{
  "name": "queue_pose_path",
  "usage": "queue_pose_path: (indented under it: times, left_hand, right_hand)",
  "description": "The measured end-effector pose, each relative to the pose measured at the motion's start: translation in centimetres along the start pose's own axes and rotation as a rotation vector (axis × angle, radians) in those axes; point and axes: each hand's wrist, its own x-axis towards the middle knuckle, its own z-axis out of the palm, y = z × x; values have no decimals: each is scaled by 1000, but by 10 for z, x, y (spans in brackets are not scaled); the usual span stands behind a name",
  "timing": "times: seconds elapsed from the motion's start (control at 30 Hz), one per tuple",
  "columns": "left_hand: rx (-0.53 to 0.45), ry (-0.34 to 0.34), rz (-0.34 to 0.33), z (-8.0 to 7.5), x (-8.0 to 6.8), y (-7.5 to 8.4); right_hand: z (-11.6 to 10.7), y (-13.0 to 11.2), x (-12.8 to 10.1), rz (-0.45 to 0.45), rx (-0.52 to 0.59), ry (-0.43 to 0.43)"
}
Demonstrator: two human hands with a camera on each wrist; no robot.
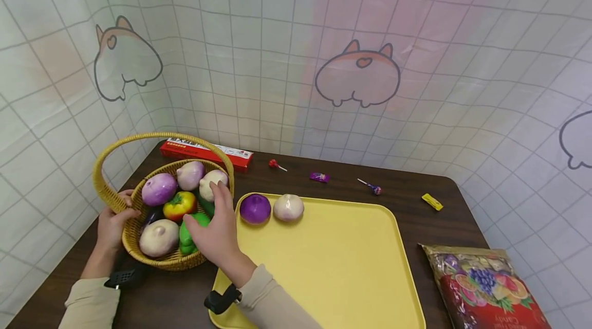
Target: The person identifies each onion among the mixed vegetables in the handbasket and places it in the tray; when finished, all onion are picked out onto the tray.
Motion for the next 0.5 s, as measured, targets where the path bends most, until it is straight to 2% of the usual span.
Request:
queue_pose_path:
  times: [0.3,0.5]
  left_hand:
    - [-3,8,-4,0,1,0]
    - [9,-1,-5,-1,2,-1]
  right_hand:
    - [26,2,20,30,-29,170]
    - [31,2,31,100,-61,196]
